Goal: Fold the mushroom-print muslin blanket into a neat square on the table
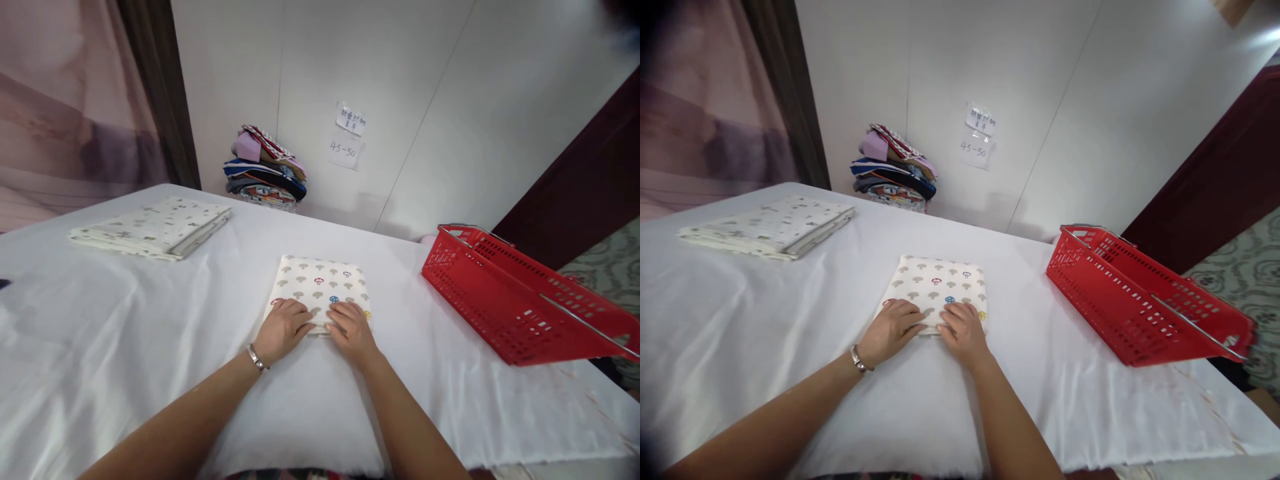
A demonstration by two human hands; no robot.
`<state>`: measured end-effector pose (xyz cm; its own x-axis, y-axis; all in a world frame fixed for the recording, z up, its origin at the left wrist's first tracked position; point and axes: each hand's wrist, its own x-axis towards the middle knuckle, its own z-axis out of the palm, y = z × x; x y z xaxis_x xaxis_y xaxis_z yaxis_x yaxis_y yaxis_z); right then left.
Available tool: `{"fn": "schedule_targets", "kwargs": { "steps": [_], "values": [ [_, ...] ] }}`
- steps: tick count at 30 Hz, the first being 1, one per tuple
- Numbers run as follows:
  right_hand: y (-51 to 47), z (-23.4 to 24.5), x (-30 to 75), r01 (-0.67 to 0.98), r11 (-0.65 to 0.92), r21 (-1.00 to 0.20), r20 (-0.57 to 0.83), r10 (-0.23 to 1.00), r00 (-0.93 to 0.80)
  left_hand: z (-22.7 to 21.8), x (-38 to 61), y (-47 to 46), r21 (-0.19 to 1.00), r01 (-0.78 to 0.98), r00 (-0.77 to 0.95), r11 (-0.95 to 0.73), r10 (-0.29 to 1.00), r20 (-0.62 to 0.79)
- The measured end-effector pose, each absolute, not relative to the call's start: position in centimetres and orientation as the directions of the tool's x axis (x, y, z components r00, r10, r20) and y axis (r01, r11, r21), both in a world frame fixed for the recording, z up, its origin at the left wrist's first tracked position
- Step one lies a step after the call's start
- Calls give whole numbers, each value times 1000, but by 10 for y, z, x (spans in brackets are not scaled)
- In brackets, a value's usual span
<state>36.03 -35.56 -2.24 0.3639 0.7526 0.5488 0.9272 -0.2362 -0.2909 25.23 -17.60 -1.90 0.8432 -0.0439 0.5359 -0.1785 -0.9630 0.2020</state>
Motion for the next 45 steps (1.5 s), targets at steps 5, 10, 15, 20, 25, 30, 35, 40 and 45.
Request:
{"fn": "schedule_targets", "kwargs": {
  "steps": [5, 10, 15, 20, 25, 30, 35, 40, 45],
  "values": [
    [-353, -18, 355, 921, -239, -308, 523, 766, 373, -21, 253, -176, 214, -176, 851, -961, -39, 524],
    [-353, -18, 354, 909, -261, -326, 506, 764, 401, -21, 254, -174, 239, -199, 860, -951, -52, 507],
    [-353, -18, 352, 902, -279, -331, 495, 762, 417, -21, 253, -174, 252, -227, 854, -941, -68, 516],
    [-352, -18, 350, 902, -271, -335, 493, 765, 413, -22, 253, -175, 250, -235, 852, -939, -75, 518],
    [-352, -18, 350, 898, -247, -364, 503, 760, 413, -21, 252, -175, 272, -255, 853, -928, -83, 515],
    [-352, -17, 351, 885, -215, -413, 529, 734, 426, -22, 253, -175, 272, -245, 869, -931, -86, 488],
    [-351, -18, 351, 878, -230, -421, 536, 717, 445, -22, 255, -175, 261, -238, 871, -935, -87, 484],
    [-350, -17, 349, 861, -227, -455, 530, 708, 466, -21, 252, -177, 271, -234, 872, -934, -78, 484],
    [-350, -19, 351, 869, -247, -428, 557, 685, 469, -19, 250, -179, 286, -242, 869, -927, -76, 489]
  ]
}}
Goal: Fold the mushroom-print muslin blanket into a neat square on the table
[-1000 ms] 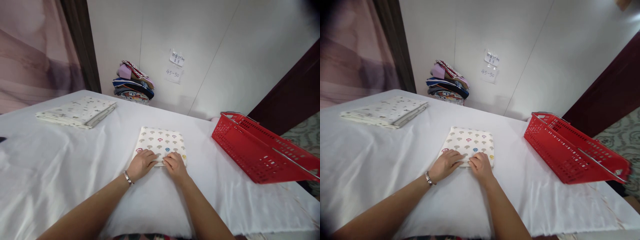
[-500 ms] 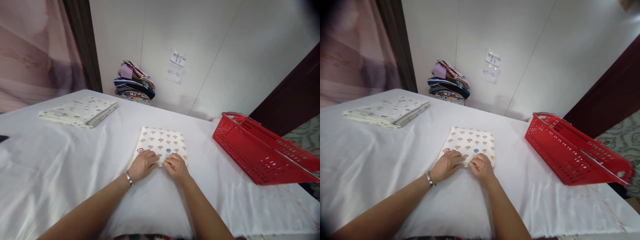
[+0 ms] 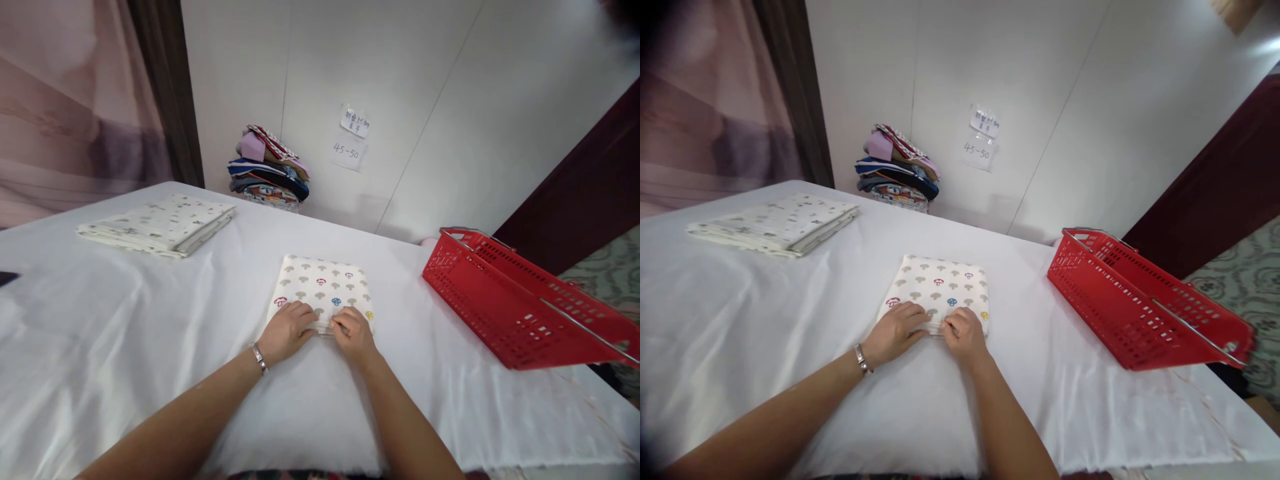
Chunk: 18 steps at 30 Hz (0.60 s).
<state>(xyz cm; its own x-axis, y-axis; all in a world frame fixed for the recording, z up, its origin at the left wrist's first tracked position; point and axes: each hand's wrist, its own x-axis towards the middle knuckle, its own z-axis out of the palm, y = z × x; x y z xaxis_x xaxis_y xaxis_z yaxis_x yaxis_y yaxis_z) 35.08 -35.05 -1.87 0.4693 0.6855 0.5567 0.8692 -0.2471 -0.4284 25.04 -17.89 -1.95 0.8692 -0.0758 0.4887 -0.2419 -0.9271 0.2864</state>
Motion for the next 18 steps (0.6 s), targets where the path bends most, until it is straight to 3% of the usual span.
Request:
{"fn": "schedule_targets", "kwargs": {
  "steps": [6, 18],
  "values": [
    [-352, -24, 355, 854, -350, -385, 578, 629, 519, -24, 253, -177, 295, -244, 870, -924, -75, 487],
    [-350, -25, 354, 838, -396, -375, 569, 615, 545, -23, 253, -176, 300, -228, 879, -926, -63, 473]
  ]
}}
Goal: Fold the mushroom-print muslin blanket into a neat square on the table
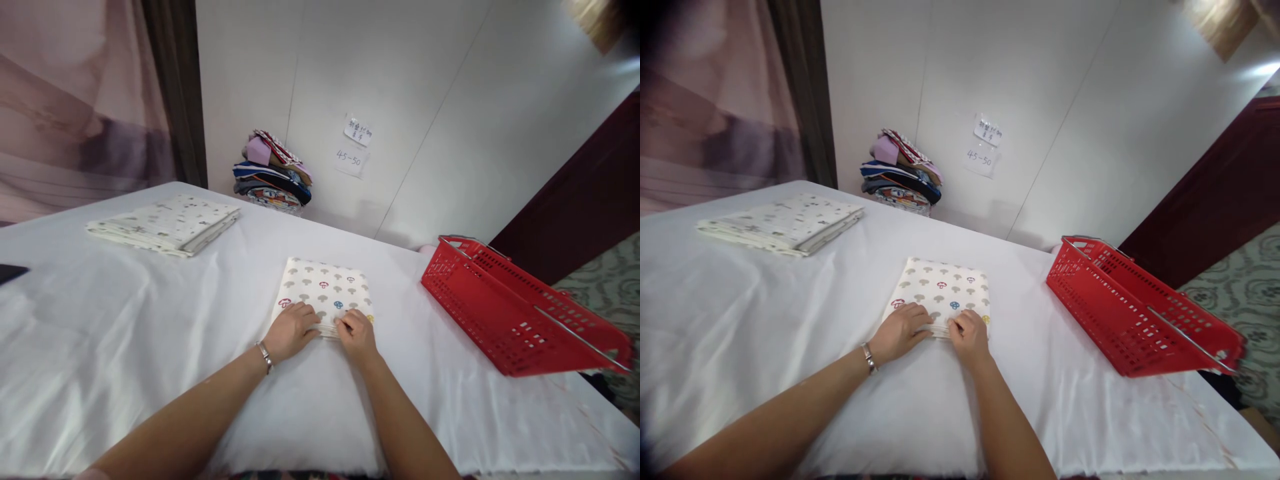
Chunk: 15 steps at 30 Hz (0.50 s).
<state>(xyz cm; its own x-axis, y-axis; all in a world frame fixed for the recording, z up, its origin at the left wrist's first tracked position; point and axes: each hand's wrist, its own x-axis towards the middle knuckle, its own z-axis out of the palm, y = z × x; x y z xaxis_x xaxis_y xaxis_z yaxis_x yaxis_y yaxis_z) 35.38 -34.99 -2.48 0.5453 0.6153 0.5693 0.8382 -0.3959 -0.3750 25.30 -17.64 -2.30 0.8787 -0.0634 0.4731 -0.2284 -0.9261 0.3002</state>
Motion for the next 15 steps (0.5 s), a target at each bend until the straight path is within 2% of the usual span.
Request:
{"fn": "schedule_targets", "kwargs": {
  "steps": [10, 15],
  "values": [
    [-356, -24, 357, 833, -410, -371, 579, 599, 553, -24, 253, -176, 330, -222, 885, -918, -48, 463],
    [-378, -23, 375, 745, -533, -400, 622, 440, 648, -26, 254, -176, 344, -218, 889, -913, -41, 456]
  ]
}}
